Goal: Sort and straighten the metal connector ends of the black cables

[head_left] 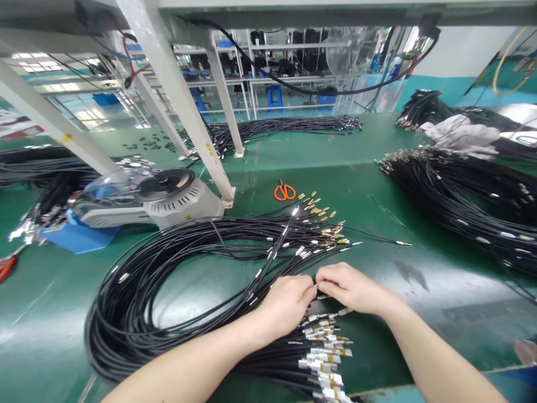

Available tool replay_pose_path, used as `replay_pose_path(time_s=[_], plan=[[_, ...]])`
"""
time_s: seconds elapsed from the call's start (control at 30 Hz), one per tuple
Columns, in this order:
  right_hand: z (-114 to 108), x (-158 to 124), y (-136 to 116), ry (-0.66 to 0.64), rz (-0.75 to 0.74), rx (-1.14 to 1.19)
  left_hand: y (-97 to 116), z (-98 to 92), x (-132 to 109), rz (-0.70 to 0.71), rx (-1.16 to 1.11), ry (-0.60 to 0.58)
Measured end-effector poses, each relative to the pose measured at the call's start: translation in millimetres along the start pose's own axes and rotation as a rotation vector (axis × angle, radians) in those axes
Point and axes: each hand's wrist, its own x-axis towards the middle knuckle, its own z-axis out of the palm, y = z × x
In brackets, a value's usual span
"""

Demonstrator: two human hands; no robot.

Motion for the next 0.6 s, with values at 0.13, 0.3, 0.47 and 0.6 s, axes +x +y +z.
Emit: replay_pose_path(time_s=[0.13,0.3,0.47,0.6], plan=[[0.9,1.1,0.2,0.005,-0.009,-0.016,-3.8,5.1,0.8,0.011,-0.017,0.017],[1.4,1.4,-2.1,0.012,-0.016,-0.058,-3.2,7.4,0.7,0.007,-0.022,0.042],[2.2,2.0,-3.6,0.029,-0.048,-0.045,-1.5,8.7,0.0,0.007,-0.015,0.062],[0.5,4.4,-2.1,0.044,-0.014,0.02,1.8,1.3,3.5,0.014,0.017,0.052]])
